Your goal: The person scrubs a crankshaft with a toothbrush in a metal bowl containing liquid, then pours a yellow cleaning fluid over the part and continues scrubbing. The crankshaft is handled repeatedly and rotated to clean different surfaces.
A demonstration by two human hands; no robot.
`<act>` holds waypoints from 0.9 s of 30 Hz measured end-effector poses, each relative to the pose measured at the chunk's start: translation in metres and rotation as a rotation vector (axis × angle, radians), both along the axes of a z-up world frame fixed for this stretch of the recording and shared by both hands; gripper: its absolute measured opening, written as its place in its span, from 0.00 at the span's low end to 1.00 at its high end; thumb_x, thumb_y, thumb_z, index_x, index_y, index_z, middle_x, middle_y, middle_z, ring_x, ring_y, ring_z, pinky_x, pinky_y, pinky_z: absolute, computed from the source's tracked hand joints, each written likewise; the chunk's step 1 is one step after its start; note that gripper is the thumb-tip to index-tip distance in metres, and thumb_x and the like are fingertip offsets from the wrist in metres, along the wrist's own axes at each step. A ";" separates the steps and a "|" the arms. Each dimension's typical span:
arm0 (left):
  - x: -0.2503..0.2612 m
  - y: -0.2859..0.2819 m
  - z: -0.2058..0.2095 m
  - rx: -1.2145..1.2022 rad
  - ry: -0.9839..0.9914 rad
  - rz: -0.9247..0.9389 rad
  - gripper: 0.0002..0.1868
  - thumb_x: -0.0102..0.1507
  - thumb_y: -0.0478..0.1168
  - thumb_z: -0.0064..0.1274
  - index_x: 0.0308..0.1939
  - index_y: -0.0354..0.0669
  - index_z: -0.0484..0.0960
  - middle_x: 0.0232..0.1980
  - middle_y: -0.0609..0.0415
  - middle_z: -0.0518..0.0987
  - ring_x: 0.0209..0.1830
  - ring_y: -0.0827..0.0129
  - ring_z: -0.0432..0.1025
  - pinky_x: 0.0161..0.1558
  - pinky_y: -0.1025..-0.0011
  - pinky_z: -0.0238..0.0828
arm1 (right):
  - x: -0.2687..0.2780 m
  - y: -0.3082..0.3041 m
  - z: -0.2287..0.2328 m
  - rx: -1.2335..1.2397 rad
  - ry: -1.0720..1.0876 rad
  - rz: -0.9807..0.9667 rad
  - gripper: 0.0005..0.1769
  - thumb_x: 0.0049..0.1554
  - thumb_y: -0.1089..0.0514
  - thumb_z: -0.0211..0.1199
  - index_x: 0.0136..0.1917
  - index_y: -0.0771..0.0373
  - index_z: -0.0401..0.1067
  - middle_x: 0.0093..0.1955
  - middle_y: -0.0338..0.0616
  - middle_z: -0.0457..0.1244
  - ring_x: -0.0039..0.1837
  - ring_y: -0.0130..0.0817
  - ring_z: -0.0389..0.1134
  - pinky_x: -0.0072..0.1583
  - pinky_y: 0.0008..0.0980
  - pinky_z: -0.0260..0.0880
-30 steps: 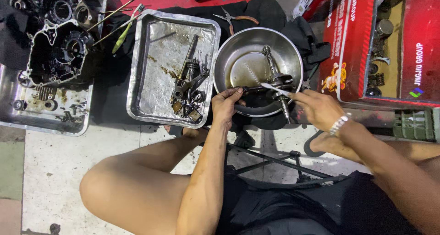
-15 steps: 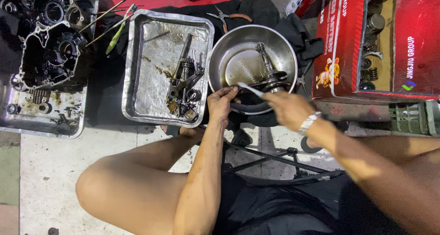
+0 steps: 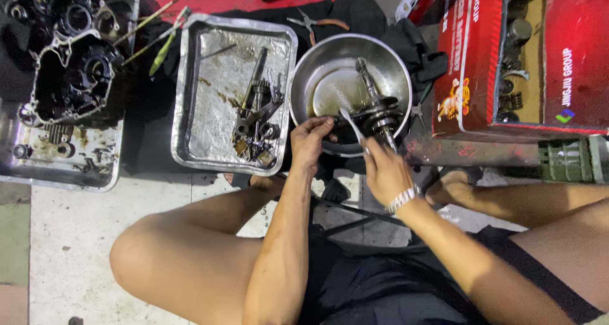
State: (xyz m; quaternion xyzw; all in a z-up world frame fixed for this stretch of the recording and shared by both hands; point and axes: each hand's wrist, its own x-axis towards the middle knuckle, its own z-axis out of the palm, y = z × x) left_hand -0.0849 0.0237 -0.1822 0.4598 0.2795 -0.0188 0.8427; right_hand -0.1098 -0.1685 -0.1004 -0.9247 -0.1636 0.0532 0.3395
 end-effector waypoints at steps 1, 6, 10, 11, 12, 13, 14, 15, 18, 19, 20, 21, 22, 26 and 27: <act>0.003 0.000 0.001 0.002 -0.046 -0.007 0.12 0.60 0.35 0.64 0.44 0.30 0.83 0.34 0.52 0.83 0.25 0.71 0.74 0.29 0.76 0.69 | -0.002 -0.002 -0.002 -0.004 -0.021 -0.031 0.15 0.60 0.63 0.57 0.62 0.57 0.69 0.44 0.61 0.67 0.45 0.64 0.69 0.45 0.56 0.68; 0.003 -0.007 0.011 0.179 -0.123 -0.056 0.15 0.63 0.37 0.64 0.50 0.31 0.85 0.40 0.55 0.84 0.34 0.75 0.74 0.40 0.77 0.70 | 0.008 -0.022 -0.009 0.027 -0.137 -0.095 0.13 0.63 0.62 0.58 0.62 0.59 0.67 0.47 0.61 0.68 0.49 0.63 0.70 0.49 0.55 0.69; 0.010 -0.006 0.039 0.442 -0.265 -0.144 0.17 0.64 0.39 0.64 0.54 0.33 0.86 0.45 0.53 0.87 0.43 0.74 0.79 0.48 0.75 0.74 | 0.000 -0.035 0.014 0.031 0.080 -0.186 0.13 0.61 0.59 0.61 0.59 0.59 0.70 0.41 0.57 0.70 0.42 0.55 0.72 0.44 0.47 0.70; 0.012 -0.007 0.048 0.576 -0.288 -0.158 0.16 0.63 0.40 0.65 0.53 0.34 0.86 0.44 0.52 0.87 0.42 0.71 0.80 0.47 0.73 0.75 | -0.002 -0.043 0.019 0.046 0.109 -0.239 0.13 0.60 0.59 0.61 0.59 0.60 0.71 0.40 0.56 0.70 0.41 0.53 0.73 0.43 0.45 0.70; 0.012 -0.007 0.056 0.708 -0.310 -0.175 0.16 0.62 0.40 0.65 0.51 0.35 0.85 0.43 0.51 0.87 0.41 0.68 0.80 0.46 0.72 0.75 | -0.006 -0.048 0.022 0.061 0.141 -0.296 0.13 0.60 0.59 0.61 0.59 0.60 0.71 0.39 0.55 0.70 0.39 0.51 0.73 0.42 0.43 0.70; 0.011 -0.008 0.065 0.841 -0.332 -0.191 0.16 0.62 0.40 0.65 0.50 0.37 0.84 0.43 0.50 0.86 0.40 0.65 0.81 0.45 0.71 0.75 | -0.008 -0.052 0.022 0.088 0.135 -0.332 0.13 0.60 0.59 0.61 0.59 0.61 0.71 0.38 0.55 0.70 0.39 0.48 0.73 0.42 0.41 0.69; 0.012 -0.010 0.073 0.916 -0.313 -0.234 0.15 0.62 0.40 0.65 0.49 0.36 0.84 0.42 0.47 0.85 0.39 0.60 0.80 0.44 0.68 0.75 | -0.008 -0.055 0.020 0.115 0.126 -0.368 0.13 0.61 0.60 0.61 0.59 0.62 0.70 0.38 0.54 0.70 0.38 0.45 0.73 0.42 0.40 0.69; 0.012 -0.011 0.080 0.991 -0.294 -0.277 0.14 0.62 0.40 0.64 0.47 0.36 0.83 0.41 0.44 0.84 0.39 0.55 0.79 0.43 0.65 0.74 | -0.008 -0.058 0.016 0.143 0.117 -0.405 0.13 0.61 0.61 0.61 0.59 0.63 0.70 0.38 0.53 0.70 0.37 0.42 0.73 0.41 0.38 0.69; 0.017 -0.006 0.093 1.266 -0.305 -0.410 0.13 0.62 0.40 0.62 0.44 0.35 0.81 0.42 0.39 0.82 0.41 0.43 0.76 0.43 0.55 0.72 | -0.015 -0.061 0.004 0.275 0.124 -0.432 0.13 0.61 0.61 0.61 0.59 0.65 0.69 0.38 0.48 0.71 0.38 0.32 0.74 0.42 0.33 0.70; 0.018 -0.005 0.094 1.363 -0.321 -0.459 0.13 0.61 0.40 0.62 0.43 0.35 0.81 0.42 0.39 0.82 0.43 0.40 0.76 0.44 0.51 0.71 | -0.016 -0.062 0.002 0.273 0.131 -0.433 0.13 0.61 0.61 0.61 0.59 0.64 0.69 0.38 0.47 0.71 0.38 0.31 0.74 0.42 0.32 0.70; 0.019 -0.007 0.094 1.391 -0.294 -0.489 0.13 0.61 0.41 0.61 0.44 0.35 0.80 0.43 0.38 0.82 0.43 0.40 0.76 0.44 0.51 0.71 | -0.017 -0.062 0.001 0.270 0.137 -0.433 0.14 0.61 0.61 0.61 0.60 0.64 0.69 0.38 0.47 0.71 0.38 0.30 0.73 0.42 0.31 0.70; 0.021 -0.010 0.093 1.420 -0.267 -0.519 0.14 0.61 0.42 0.60 0.45 0.35 0.80 0.44 0.38 0.81 0.43 0.40 0.76 0.43 0.50 0.71 | -0.018 -0.062 0.001 0.267 0.143 -0.432 0.14 0.61 0.61 0.61 0.60 0.64 0.70 0.39 0.46 0.71 0.38 0.28 0.73 0.41 0.31 0.70; 0.021 -0.011 0.092 1.449 -0.239 -0.548 0.15 0.61 0.43 0.59 0.46 0.36 0.79 0.45 0.38 0.81 0.43 0.40 0.76 0.43 0.49 0.71 | -0.019 -0.062 0.002 0.258 0.166 -0.446 0.14 0.61 0.60 0.61 0.60 0.64 0.70 0.38 0.47 0.71 0.37 0.29 0.72 0.41 0.31 0.69; 0.016 -0.013 0.086 1.456 -0.312 -0.505 0.11 0.63 0.41 0.55 0.45 0.37 0.81 0.44 0.38 0.81 0.40 0.39 0.76 0.42 0.49 0.72 | -0.025 -0.056 -0.001 0.329 0.276 -0.455 0.15 0.62 0.60 0.60 0.62 0.63 0.70 0.36 0.47 0.70 0.36 0.29 0.69 0.39 0.30 0.67; 0.012 -0.014 0.085 1.454 -0.301 -0.479 0.11 0.65 0.41 0.55 0.44 0.37 0.81 0.43 0.37 0.82 0.39 0.40 0.77 0.42 0.49 0.73 | -0.028 -0.054 -0.002 0.374 0.308 -0.445 0.15 0.62 0.60 0.60 0.62 0.62 0.69 0.36 0.46 0.69 0.36 0.28 0.68 0.39 0.30 0.67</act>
